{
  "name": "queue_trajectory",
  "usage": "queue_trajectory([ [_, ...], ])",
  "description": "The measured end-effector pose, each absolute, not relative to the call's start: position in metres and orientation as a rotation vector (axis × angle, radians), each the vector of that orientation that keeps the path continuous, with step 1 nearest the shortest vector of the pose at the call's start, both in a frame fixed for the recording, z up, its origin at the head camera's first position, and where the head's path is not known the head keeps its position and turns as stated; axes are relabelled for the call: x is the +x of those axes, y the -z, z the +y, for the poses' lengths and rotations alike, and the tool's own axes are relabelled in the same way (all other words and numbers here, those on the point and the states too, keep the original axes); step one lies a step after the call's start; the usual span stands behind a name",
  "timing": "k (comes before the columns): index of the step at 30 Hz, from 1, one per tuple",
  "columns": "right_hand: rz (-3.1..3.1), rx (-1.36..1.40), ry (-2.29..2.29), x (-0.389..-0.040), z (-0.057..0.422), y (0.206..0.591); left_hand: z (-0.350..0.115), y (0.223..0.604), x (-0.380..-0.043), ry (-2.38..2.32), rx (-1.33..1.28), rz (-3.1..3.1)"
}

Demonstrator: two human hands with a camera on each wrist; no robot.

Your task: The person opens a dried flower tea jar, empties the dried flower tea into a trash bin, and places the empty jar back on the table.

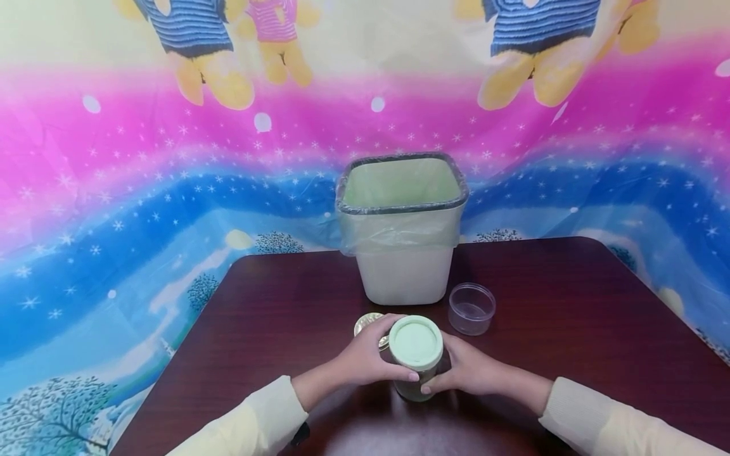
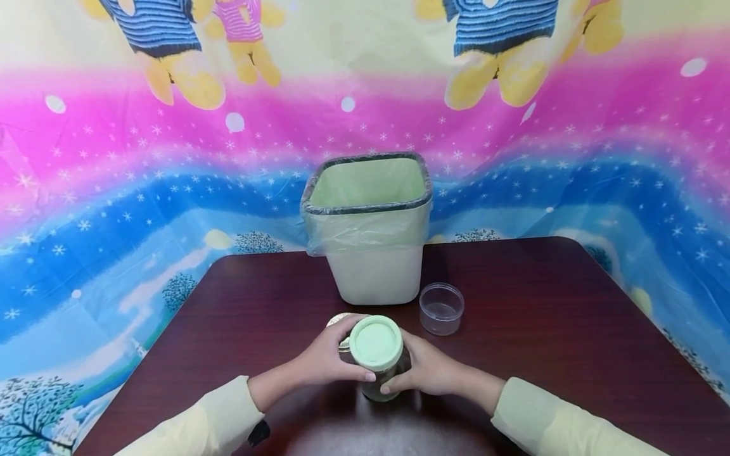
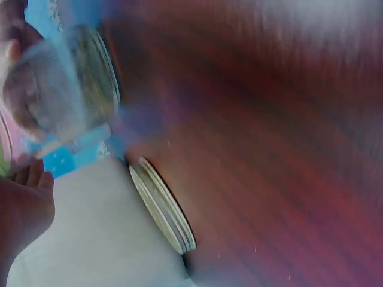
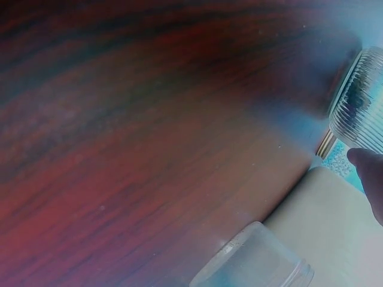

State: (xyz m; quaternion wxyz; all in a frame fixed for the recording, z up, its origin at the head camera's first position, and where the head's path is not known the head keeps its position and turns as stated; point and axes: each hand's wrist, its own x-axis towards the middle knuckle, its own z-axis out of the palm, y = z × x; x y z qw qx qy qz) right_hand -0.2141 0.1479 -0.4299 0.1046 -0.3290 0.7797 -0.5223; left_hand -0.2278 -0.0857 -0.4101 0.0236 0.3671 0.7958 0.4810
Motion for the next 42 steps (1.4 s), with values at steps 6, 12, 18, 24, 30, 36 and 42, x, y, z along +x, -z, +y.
queue_trajectory([
  [6,2.292,-0.971,1.550,-0.212,0.148,0.428,-0.079,0.413,-0.212,-1.531,1.017,2.604],
  [12,2.287,-0.964,1.560,-0.212,0.148,0.428,-0.071,0.417,-0.202,-1.544,0.930,2.734],
  [18,2.276,-0.988,1.568,-0.213,0.148,0.429,-0.068,0.415,-0.193,-1.536,0.874,2.818],
  [24,2.265,-0.999,1.570,-0.213,0.149,0.429,-0.070,0.415,-0.194,-1.524,0.908,2.785],
  [30,2.246,-0.996,1.583,-0.213,0.149,0.430,-0.076,0.412,-0.202,-1.554,0.923,2.640],
  [36,2.268,-0.990,1.575,-0.214,0.148,0.432,-0.084,0.409,-0.217,-1.530,0.988,2.493],
  [42,2.285,-0.977,1.557,-0.214,0.148,0.432,-0.087,0.408,-0.235,-1.491,1.121,2.322],
])
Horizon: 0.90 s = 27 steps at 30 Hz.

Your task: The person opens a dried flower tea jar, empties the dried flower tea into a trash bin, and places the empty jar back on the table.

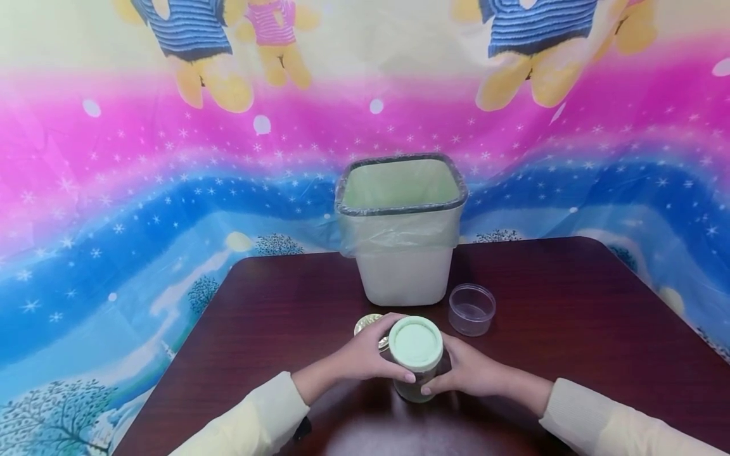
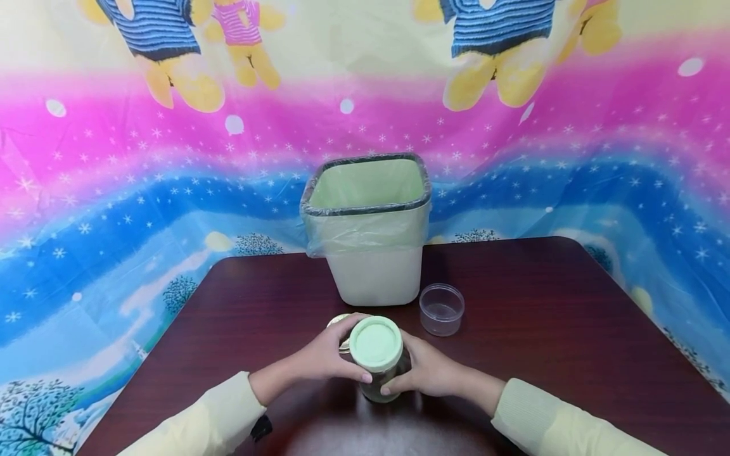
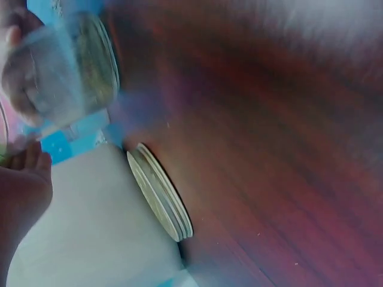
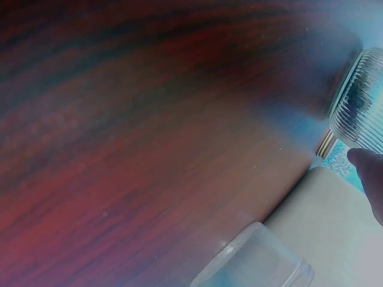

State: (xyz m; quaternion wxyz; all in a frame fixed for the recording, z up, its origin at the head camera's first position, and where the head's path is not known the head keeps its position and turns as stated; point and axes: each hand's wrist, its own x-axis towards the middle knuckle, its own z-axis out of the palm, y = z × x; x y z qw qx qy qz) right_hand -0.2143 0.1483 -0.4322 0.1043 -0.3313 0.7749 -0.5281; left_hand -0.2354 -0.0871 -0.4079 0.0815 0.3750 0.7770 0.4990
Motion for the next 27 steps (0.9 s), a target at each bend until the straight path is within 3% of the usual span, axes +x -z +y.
queue_trajectory([
  [11,2.305,-0.956,1.545,-0.214,0.148,0.430,-0.085,0.410,-0.244,-1.484,1.181,2.267],
  [27,2.277,-0.973,1.575,-0.213,0.147,0.430,-0.069,0.411,-0.199,-1.521,0.840,2.765],
])
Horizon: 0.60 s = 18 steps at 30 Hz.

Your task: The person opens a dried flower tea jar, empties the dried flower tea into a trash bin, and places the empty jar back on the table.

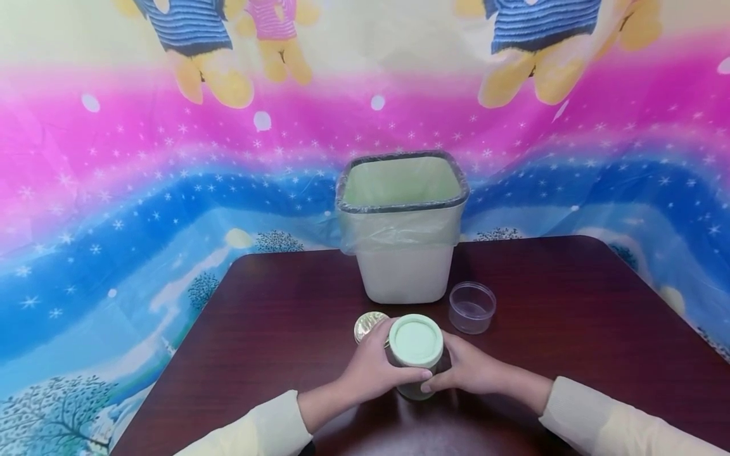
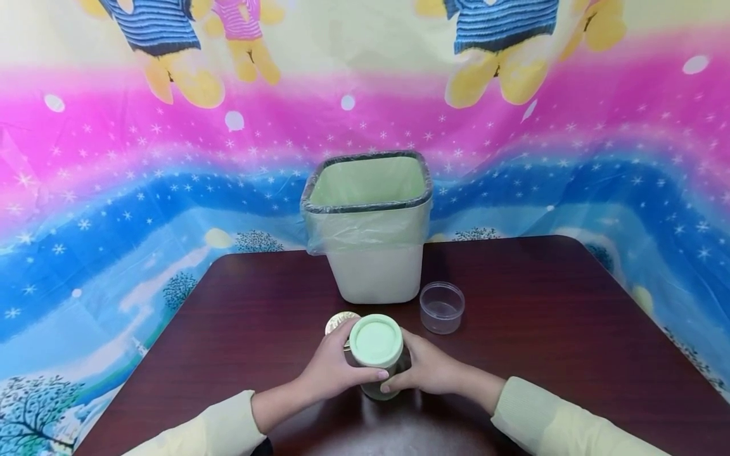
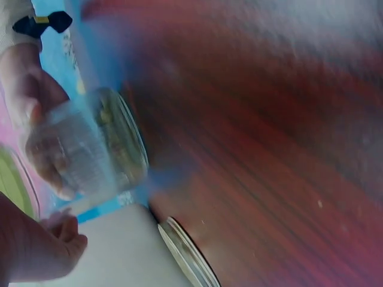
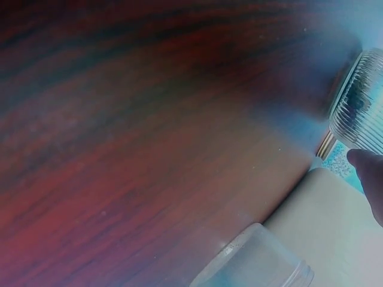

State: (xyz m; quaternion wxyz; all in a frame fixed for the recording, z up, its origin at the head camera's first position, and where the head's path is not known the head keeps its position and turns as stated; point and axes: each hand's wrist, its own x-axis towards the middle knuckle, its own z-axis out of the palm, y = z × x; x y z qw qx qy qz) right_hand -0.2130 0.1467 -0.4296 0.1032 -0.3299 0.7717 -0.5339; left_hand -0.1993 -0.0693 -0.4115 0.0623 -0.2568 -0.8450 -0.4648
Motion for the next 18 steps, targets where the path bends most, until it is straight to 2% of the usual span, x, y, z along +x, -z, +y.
queue_trajectory([
  [8,2.273,-0.967,1.568,-0.213,0.147,0.430,-0.063,0.411,-0.190,1.403,-0.647,-2.580],
  [18,2.267,-0.964,1.576,-0.213,0.147,0.430,-0.074,0.407,-0.201,1.442,-0.805,-2.618],
])
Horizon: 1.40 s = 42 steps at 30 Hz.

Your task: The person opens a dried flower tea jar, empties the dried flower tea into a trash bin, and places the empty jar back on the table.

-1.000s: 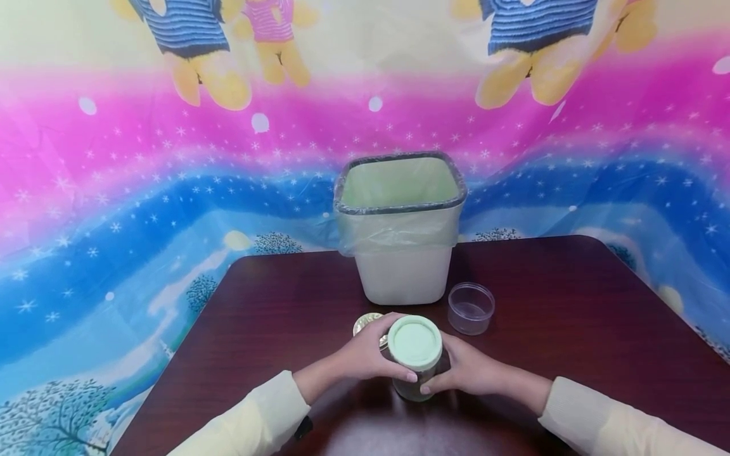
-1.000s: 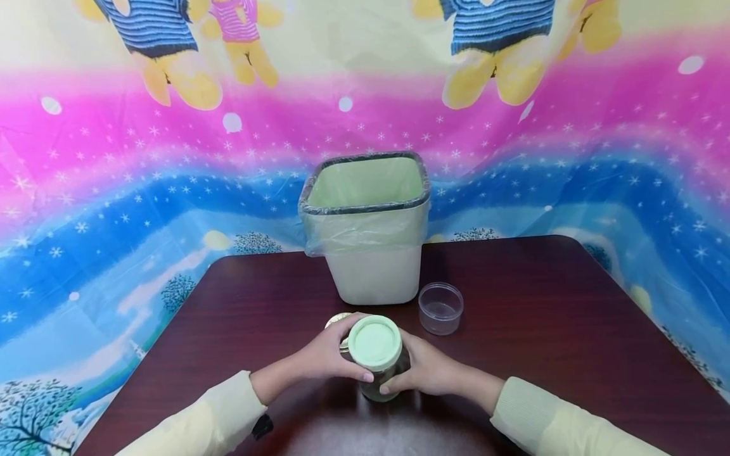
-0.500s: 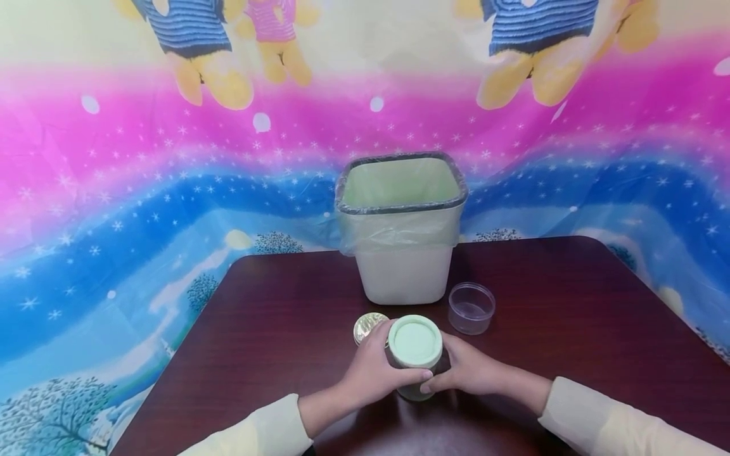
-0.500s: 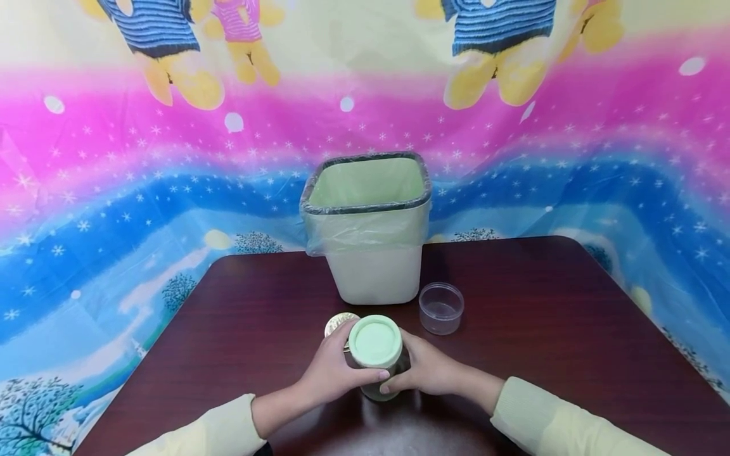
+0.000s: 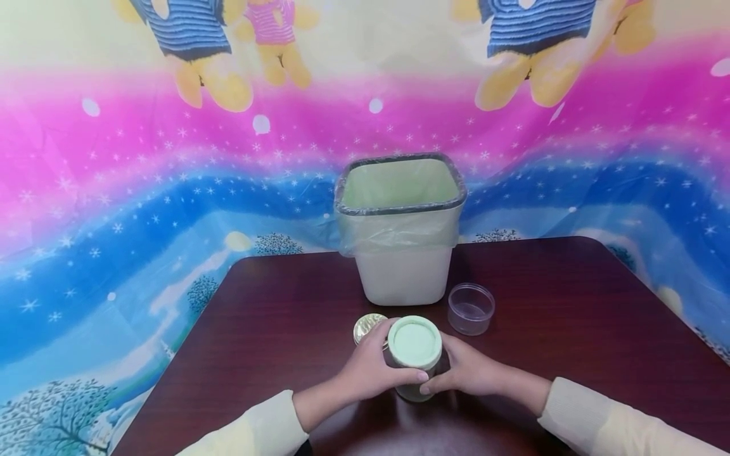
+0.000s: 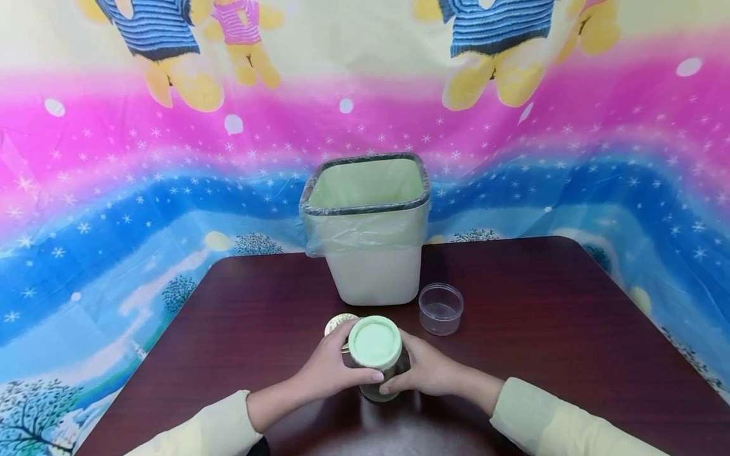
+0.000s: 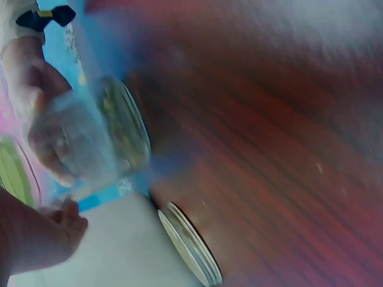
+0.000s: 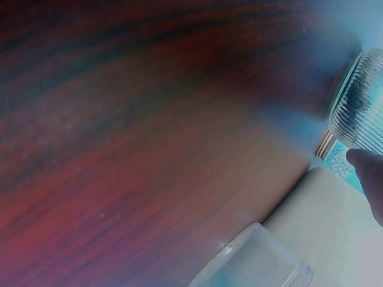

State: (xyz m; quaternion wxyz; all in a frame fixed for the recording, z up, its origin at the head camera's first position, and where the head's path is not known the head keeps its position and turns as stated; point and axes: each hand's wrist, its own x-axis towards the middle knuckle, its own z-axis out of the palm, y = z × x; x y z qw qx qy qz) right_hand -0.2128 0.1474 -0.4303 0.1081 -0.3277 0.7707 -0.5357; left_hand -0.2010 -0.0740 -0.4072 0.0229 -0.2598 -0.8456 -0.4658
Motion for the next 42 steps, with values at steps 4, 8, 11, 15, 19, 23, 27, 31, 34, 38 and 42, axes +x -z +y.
queue_trajectory([
  [4,2.275,-0.946,1.567,-0.213,0.148,0.431,-0.079,0.407,-0.211,1.536,-0.914,-2.611],
  [8,2.288,-0.947,1.556,-0.213,0.148,0.432,-0.084,0.405,-0.223,1.618,-1.092,-2.588],
  [11,2.290,-0.962,1.555,-0.214,0.148,0.432,-0.087,0.403,-0.234,1.685,-1.249,-2.590],
  [15,2.283,-0.974,1.558,-0.214,0.148,0.433,-0.090,0.400,-0.246,1.776,-1.403,-2.596],
  [19,2.255,-0.978,1.569,-0.213,0.147,0.433,-0.091,0.400,-0.251,1.825,-1.456,-2.596],
  [23,2.252,-0.980,1.572,-0.214,0.147,0.432,-0.090,0.399,-0.250,1.755,-1.419,-2.614],
  [27,2.280,-0.971,1.565,-0.214,0.148,0.432,-0.087,0.399,-0.240,1.664,-1.285,-2.629],
  [31,2.258,-0.976,1.581,-0.214,0.148,0.432,-0.082,0.402,-0.226,1.589,-1.103,-2.612],
  [34,2.236,-0.985,1.595,-0.214,0.147,0.433,-0.078,0.405,-0.216,1.553,-0.981,-2.590],
  [38,2.238,-0.995,1.600,-0.214,0.147,0.433,-0.073,0.407,-0.206,1.484,-0.838,-2.581],
  [42,2.239,-1.001,1.602,-0.214,0.147,0.433,-0.068,0.407,-0.197,1.408,-0.732,-2.566],
])
